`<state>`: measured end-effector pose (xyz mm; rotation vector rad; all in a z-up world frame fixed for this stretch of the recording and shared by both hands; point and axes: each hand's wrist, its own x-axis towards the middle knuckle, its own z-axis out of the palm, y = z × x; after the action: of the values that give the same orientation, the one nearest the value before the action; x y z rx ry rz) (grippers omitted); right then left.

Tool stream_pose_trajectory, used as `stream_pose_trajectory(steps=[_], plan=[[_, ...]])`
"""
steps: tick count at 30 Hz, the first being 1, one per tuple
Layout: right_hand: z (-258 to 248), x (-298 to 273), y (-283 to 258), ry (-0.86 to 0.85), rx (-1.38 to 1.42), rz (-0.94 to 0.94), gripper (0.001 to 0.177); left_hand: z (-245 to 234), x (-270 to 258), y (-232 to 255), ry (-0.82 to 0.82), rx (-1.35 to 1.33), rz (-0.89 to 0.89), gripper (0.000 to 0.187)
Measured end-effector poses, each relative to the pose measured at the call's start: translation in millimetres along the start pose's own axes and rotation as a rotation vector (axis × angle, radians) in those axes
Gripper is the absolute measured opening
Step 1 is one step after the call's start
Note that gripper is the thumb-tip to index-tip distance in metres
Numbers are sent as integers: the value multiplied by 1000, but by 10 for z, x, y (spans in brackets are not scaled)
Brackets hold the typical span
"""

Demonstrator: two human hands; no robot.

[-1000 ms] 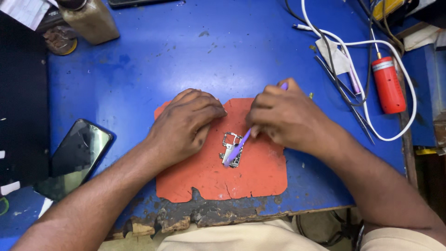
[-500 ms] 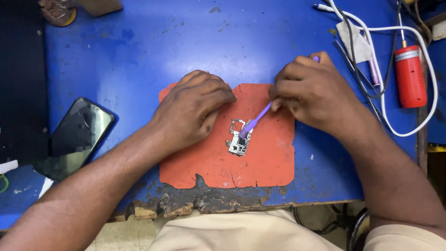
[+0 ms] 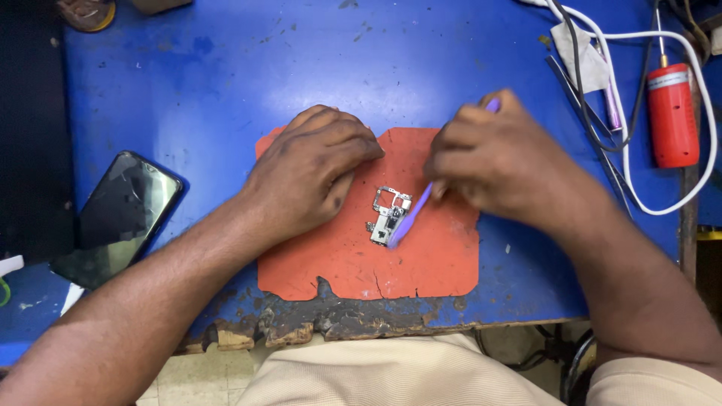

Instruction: The person uses a purple toothbrush to scrub a small electronic component placed on a red mat. The person holds the component steady with the left hand while scrubbing with the right hand. The component is flipped over once to clean the other side.

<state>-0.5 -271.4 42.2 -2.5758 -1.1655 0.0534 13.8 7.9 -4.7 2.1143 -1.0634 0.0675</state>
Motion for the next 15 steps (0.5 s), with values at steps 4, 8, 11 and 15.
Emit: stream_pose_trajectory(steps=[4,8,11,15], plan=[[-32,26,-1,27,-28,67,16,-13,-9,3,22,1,21,30],[7,20,-18,-16,13,-35,21,-9,5,7,10,5,11,30],[25,-10,24,44,19,34,19,-6,2,8,12,1,13,29],[60,-5,47,47,3,21,21,-16,18,17,6,1,3,30]])
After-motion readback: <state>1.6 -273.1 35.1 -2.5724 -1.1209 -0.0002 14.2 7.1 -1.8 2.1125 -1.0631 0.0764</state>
